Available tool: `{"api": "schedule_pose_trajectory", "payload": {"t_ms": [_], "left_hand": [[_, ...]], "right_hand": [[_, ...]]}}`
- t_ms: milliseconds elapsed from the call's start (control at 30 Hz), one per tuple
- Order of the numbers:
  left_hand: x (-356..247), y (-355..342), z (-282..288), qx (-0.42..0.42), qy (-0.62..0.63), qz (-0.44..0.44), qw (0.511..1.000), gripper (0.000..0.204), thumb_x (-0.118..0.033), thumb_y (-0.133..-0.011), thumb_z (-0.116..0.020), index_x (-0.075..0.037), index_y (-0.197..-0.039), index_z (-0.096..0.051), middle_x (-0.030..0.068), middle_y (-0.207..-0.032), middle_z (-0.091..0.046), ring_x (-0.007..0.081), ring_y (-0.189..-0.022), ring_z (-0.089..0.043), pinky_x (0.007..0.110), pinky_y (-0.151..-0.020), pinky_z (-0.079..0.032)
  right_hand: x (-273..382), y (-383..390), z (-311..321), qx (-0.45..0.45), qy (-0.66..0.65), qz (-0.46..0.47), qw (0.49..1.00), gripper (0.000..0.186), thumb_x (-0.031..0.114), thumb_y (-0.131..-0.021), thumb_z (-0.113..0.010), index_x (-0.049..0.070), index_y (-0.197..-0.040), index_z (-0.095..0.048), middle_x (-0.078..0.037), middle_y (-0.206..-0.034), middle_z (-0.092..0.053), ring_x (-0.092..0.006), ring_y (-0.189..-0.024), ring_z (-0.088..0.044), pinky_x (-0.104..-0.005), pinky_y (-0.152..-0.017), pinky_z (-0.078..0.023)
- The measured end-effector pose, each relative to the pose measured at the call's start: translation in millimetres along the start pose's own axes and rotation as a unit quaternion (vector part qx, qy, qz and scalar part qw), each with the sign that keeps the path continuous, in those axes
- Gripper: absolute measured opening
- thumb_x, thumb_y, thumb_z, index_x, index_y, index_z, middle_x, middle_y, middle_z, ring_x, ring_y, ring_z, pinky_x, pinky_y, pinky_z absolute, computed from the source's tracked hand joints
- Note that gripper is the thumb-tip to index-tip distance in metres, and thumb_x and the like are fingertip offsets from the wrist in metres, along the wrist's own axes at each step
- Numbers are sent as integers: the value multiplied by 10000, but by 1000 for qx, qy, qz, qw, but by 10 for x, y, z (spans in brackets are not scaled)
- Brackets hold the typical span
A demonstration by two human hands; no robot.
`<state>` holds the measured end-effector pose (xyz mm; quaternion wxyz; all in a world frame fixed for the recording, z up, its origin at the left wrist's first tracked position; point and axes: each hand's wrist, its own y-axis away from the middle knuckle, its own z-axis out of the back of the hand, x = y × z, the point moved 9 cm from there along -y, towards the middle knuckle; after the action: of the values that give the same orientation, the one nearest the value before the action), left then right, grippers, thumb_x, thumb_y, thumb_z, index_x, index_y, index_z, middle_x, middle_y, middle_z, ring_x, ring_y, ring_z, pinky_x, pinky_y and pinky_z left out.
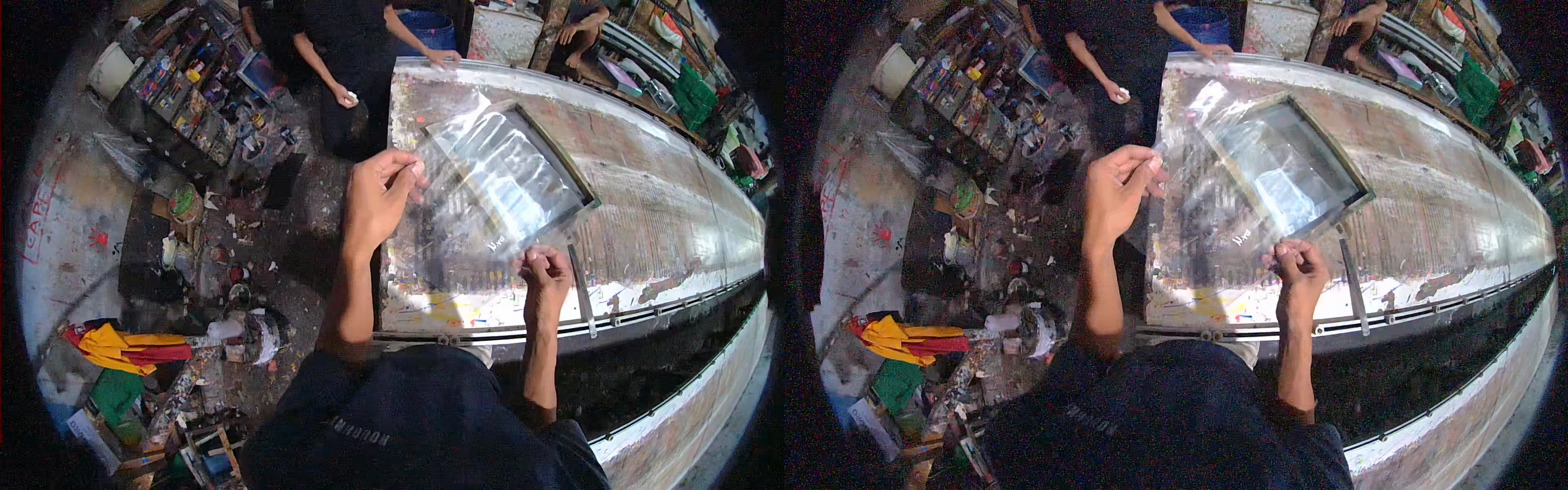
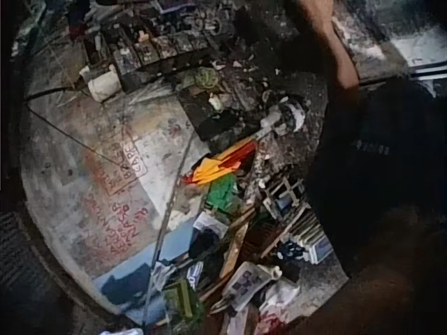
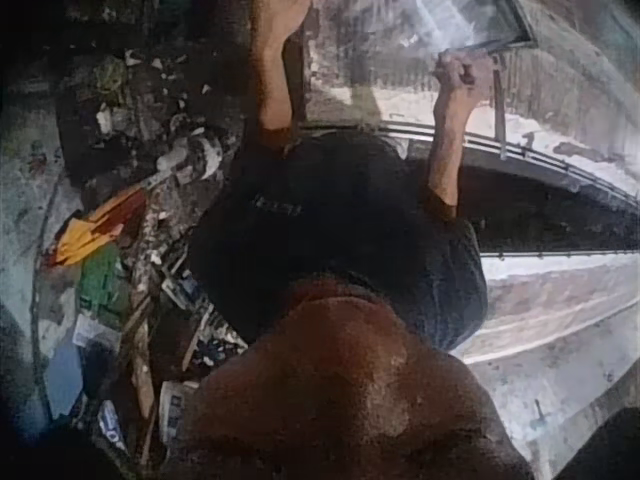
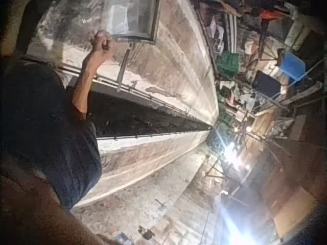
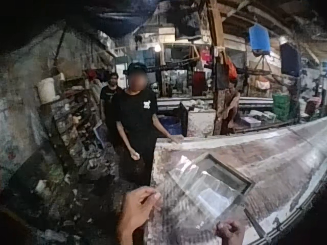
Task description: The person positions a screen-printing frame onto a printing table, peels back a protective plastic film from the mesh, and uses a metal blade to apply or scrape material along the edges of the frame to secure it.
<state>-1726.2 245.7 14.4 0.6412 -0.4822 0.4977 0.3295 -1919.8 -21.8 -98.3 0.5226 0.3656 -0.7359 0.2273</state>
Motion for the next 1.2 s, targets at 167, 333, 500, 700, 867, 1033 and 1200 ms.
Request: {"api": "schedule_pose_trajectory", "payload": {"t_ms": [167, 333, 500, 700, 867, 1033, 1200], "left_hand": [[1688, -287, 120, 13, -78, 95, 992, 116, -63, -1003, -680, 51, -1016, -695, 110, -866, -763, 144, -721, -712, 305, -662, -545], [3305, 57, 389, -17, -327, 162, 931, 79, -96, -925, -749, -20, -930, -729, 131, -868, -762, 231, -785, -738, 383, -723, -557], [3905, 239, 593, -63, -367, 216, 903, 49, -80, -897, -706, -65, -934, -735, 166, -917, -761, 365, -908, -742, 462, -791, -566], [4026, 184, 551, -75, -446, 158, 878, 224, -64, -887, -765, -79, -1076, -647, 151, -972, -703, 406, -976, -669, 514, -838, -530], [4021, 315, 505, -105, -483, 186, 849, 313, -102, -919, -781, -97, -1158, -578, 179, -1149, -585, 402, -1114, -563, 530, -922, -462], [4049, 349, 313, -17, -545, 199, 814, 296, -106, -939, -747, -94, -1170, -562, 173, -1151, -534, 401, -1135, -542, 551, -941, -441], [4092, 242, 9, 57, -503, 114, 855, 339, -132, -911, -762, -55, -1179, -568, 164, -1167, -509, 386, -1149, -533, 602, -947, -435]], "right_hand": [[-1090, -284, 132, 15, 70, -101, 992, 63, 81, -974, -707, 35, -1015, -722, -50, -935, -700, -168, -838, -694, -318, -721, -606], [-2575, -474, 324, -15, 127, -236, 963, 71, 33, -977, -671, 45, -941, -731, -41, -814, -700, -169, -747, -699, -307, -637, -585], [-3072, -775, 373, 50, 369, -205, 905, 227, 192, -928, -756, -26, -989, -771, -116, -877, -770, -238, -760, -740, -380, -737, -608], [-3052, -991, 207, 43, 566, -209, 796, 412, 410, -863, -776, 29, -1017, -799, -234, -962, -776, -403, -921, -768, -474, -826, -596], [-3059, -1052, 169, 76, 644, -253, 718, 385, 450, -854, -777, 101, -1014, -812, -238, -1042, -772, -423, -998, -754, -492, -845, -612], [-3087, -985, 179, 58, 728, -225, 646, 390, 342, -904, -729, 79, -1191, -707, -188, -1094, -765, -442, -972, -752, -545, -821, -601], [-2991, -791, -209, 201, 725, 52, 657, 480, 251, -840, -780, 46, -1238, -606, -195, -1333, -624, -425, -1277, -573, -549, -1033, -466]]}}
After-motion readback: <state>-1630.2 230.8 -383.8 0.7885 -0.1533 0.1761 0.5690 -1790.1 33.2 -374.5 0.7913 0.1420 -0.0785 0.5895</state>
